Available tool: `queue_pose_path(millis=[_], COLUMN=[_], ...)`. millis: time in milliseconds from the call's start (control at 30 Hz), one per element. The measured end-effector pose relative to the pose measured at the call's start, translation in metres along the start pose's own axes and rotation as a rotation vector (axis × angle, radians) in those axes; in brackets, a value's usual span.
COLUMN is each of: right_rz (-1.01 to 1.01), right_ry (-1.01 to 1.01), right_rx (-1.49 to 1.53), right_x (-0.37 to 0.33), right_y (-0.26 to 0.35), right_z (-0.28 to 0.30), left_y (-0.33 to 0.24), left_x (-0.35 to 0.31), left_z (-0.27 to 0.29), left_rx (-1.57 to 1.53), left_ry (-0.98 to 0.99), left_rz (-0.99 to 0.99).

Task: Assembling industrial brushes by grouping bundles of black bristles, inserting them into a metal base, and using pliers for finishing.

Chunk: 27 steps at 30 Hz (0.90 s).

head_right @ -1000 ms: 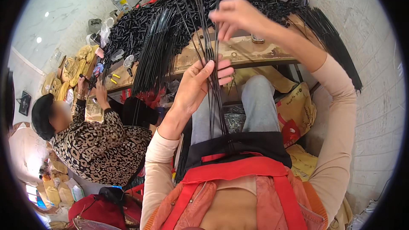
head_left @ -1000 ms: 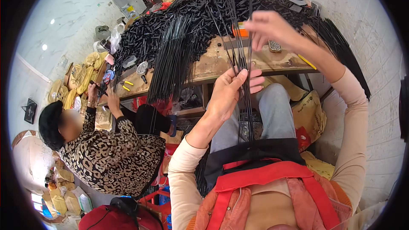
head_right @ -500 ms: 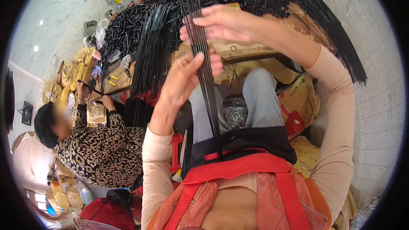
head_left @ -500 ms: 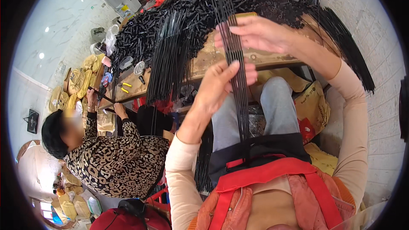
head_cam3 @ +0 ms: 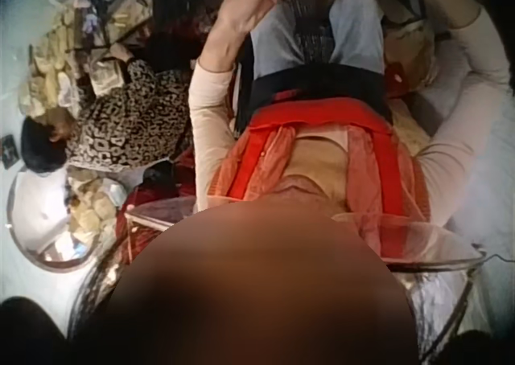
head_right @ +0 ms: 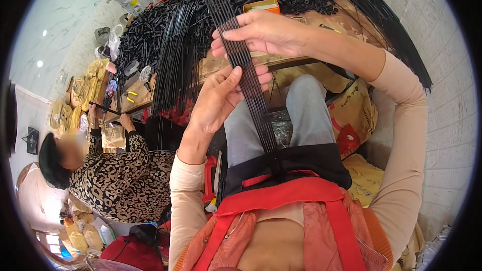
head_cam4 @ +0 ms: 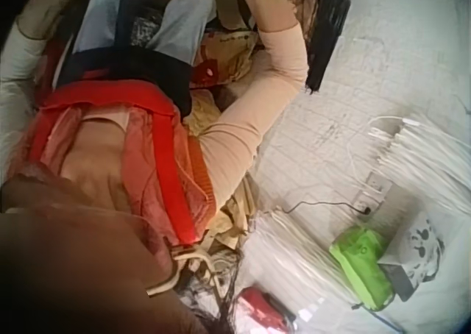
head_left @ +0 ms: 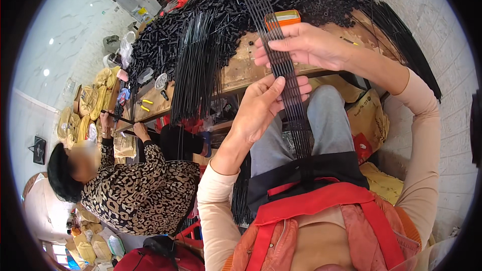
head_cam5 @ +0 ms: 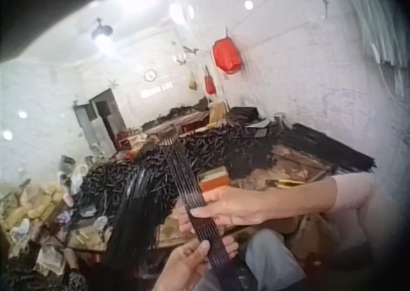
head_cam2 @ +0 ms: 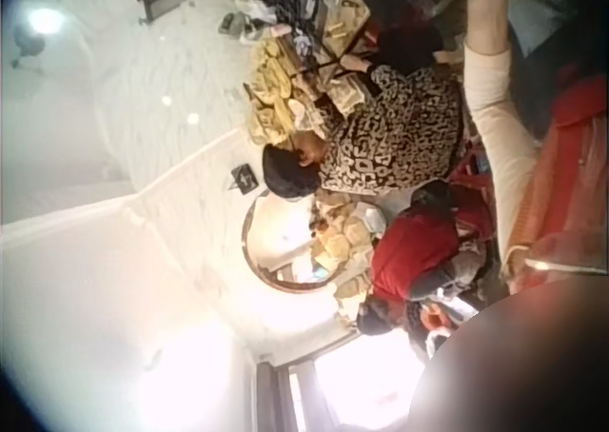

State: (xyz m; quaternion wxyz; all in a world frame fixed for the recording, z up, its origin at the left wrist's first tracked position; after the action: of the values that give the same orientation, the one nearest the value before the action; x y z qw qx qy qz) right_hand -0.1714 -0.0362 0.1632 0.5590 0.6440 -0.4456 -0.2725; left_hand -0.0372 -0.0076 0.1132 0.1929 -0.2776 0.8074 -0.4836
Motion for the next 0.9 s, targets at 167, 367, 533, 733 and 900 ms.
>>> queue_pose_path(millis=[167, 367, 533, 733, 900], right_rz=[0.058, 0.184, 0.119, 0.018, 0.004], right_ry=[-0.147, -0.056, -0.005, -0.11, -0.148], right_rx=[-0.165, -0.9, -0.523, -0.52, -0.553], right_x=[0.014, -0.034, -0.034, 0.033, 0.027], right_y=[0.007, -0.071, -0.127, -0.148, -0.144], right_z=[0.013, 0.011, 0.03, 0.088, 0.094], left_y=[-0.008, 0.047, 0.038, 0.046, -0.004], left_x=[0.024, 0.065, 0.155, 0.171, 0.084], left_z=[0.016, 0.068, 0.123, 0.225, 0.11], left_rx=[0.092, -0.31, -0.317, -0.049, 0.497], left_ry=[0.052, -0.128, 0.021, -0.266, -0.281], left_rz=[-0.053, 0.248, 0.162, -0.115, 0.111])
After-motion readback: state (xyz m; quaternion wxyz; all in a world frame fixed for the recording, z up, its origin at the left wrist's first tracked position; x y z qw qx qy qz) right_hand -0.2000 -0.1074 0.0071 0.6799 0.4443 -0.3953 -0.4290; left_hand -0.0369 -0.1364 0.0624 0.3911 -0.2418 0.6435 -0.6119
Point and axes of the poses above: each hand's wrist, its own x-axis towards the middle knuckle, its own z-axis out of the back of the hand, y = z × x, the point moved 5 cm from there along x, towards the middle knuckle, and after that the axes turned 2 degrees about z, right-handed, at the moved point
